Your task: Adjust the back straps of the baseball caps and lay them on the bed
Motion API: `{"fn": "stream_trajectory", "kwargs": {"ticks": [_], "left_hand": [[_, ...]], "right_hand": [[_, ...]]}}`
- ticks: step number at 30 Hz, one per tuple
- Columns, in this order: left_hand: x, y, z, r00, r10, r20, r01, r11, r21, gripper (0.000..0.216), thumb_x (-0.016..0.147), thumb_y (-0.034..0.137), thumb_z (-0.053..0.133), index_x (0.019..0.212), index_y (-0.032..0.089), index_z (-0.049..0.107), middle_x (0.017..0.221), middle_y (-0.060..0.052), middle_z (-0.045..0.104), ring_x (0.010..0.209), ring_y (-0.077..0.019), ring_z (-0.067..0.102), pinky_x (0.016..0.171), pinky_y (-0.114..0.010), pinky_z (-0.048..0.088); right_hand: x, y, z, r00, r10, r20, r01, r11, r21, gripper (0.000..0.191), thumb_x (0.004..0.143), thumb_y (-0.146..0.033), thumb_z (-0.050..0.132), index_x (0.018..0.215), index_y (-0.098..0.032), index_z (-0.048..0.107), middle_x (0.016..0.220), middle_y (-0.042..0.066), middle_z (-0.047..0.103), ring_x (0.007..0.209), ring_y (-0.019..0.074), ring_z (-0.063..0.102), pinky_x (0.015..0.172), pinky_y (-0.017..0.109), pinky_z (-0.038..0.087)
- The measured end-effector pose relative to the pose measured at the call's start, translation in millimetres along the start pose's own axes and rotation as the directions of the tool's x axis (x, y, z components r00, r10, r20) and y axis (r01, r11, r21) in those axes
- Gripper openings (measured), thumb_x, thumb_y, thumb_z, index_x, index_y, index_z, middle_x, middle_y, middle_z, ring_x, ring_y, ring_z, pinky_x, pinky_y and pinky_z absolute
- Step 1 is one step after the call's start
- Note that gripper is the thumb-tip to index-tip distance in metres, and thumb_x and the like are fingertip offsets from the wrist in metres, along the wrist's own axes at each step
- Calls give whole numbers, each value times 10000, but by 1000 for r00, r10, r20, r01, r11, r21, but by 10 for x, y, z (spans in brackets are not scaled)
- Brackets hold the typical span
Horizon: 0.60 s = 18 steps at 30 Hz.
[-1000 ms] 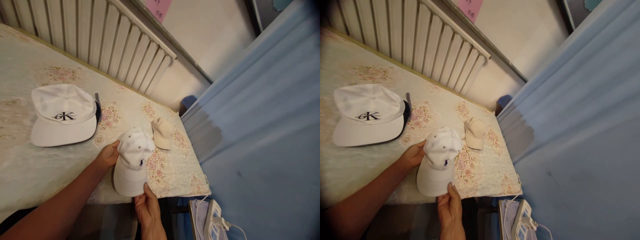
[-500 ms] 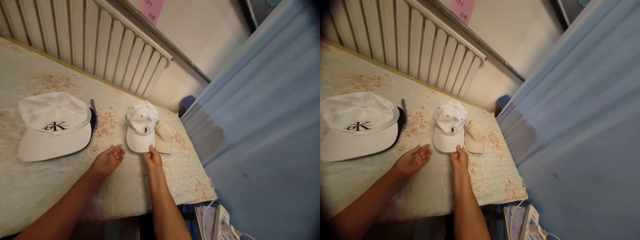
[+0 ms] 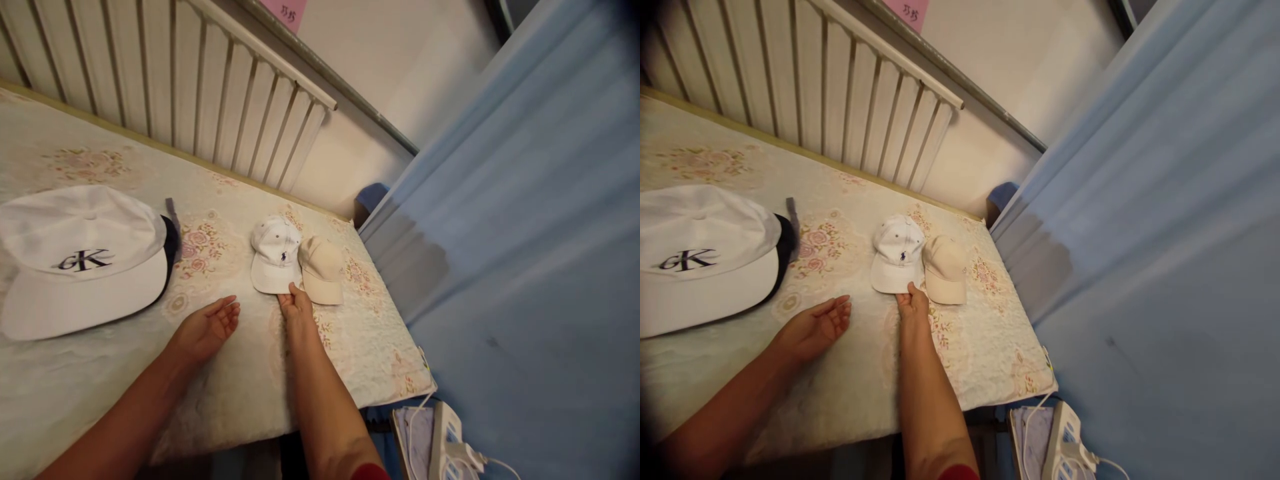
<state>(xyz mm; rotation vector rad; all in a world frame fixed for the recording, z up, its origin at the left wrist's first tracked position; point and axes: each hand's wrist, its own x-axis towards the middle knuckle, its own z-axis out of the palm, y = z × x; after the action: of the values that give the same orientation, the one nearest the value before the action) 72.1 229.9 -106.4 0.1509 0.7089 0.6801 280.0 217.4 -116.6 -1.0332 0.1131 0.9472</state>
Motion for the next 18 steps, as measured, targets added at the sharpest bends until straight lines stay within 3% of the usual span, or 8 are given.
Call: {"fn": "stream_trajectory", "kwargs": {"ticks": [18], "left_hand": [[-6, -14, 3, 1000, -15, 3, 15, 1000, -20, 205, 931, 66, 436, 844, 130, 610, 674, -36, 647, 544, -105, 654, 492, -192, 566]], "right_hand": [[-194, 15, -236, 999, 13, -49, -14, 1000, -12, 98, 854, -79, 555, 938, -108, 594, 748, 56, 728, 830, 191, 728, 824, 405, 608]]}}
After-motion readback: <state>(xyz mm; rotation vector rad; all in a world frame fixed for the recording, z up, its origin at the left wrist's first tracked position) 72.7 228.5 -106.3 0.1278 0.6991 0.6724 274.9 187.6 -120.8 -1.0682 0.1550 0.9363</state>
